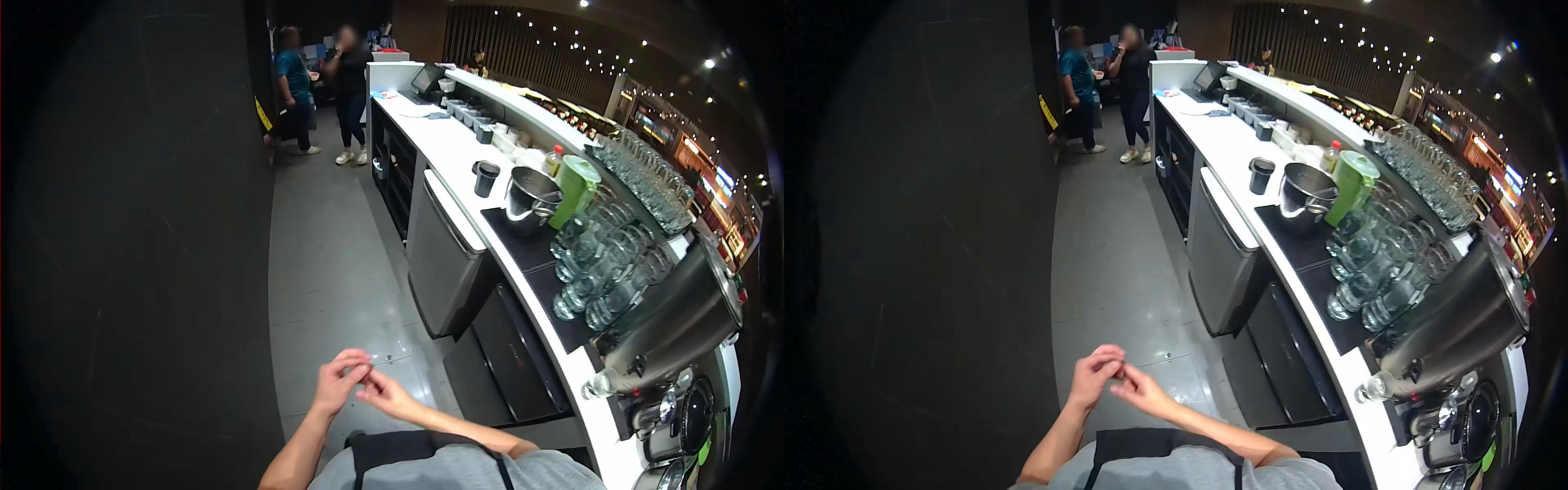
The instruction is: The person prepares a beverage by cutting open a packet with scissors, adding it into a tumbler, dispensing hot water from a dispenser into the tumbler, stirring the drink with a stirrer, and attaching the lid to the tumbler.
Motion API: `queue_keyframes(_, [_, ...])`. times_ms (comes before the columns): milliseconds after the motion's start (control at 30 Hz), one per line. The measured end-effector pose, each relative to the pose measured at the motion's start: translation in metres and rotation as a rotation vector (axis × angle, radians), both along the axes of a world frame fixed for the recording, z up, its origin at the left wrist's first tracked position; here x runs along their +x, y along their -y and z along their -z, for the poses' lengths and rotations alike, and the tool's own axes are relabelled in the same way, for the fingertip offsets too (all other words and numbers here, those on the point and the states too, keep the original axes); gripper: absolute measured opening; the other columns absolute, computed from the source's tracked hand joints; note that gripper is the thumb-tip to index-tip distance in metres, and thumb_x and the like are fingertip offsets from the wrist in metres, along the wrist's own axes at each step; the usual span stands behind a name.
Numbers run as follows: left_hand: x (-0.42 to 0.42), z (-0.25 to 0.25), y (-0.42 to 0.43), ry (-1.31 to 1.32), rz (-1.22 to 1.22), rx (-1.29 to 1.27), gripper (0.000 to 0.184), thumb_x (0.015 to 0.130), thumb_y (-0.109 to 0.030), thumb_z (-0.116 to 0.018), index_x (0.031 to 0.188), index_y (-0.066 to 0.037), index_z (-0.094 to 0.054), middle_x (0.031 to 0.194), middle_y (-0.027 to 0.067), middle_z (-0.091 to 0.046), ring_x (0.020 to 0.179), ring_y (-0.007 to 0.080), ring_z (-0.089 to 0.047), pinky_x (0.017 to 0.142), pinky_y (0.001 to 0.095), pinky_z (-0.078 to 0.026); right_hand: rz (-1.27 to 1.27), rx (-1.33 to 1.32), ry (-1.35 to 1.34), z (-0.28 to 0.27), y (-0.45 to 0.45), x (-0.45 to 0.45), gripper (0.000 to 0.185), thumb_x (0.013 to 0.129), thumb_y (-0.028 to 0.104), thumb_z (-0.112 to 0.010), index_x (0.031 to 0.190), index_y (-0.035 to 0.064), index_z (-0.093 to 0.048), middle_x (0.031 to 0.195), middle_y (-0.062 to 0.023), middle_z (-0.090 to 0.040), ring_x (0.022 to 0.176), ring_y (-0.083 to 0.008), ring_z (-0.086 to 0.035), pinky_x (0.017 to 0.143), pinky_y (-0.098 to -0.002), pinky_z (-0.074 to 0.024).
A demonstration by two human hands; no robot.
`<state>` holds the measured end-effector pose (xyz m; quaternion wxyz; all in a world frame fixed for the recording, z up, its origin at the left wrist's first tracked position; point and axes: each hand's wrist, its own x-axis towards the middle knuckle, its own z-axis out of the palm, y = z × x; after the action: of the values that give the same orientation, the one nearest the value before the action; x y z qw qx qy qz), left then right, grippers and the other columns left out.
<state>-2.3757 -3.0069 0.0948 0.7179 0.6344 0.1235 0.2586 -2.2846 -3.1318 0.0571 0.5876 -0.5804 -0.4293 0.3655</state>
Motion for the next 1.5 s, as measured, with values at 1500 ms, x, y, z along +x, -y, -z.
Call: queue_keyframes(1500, [0.778,-0.038,-0.339,-0.052,1.437,-0.175,0.012,0.082,0.001,-0.066,0.093,0.003,-0.068,0.093,0.013,-0.068,0.087,0.0179,-0.065,0.079,0.0293,-0.053,0.713,0.551,-0.514,-0.013,-0.295,0.593,0.026,0.096,0.025,-0.051,0.104,0.0012,-0.058,0.064,0.0025,-0.04,0.057,-0.0091,-0.04,0.072,-0.0331,-0.0459])
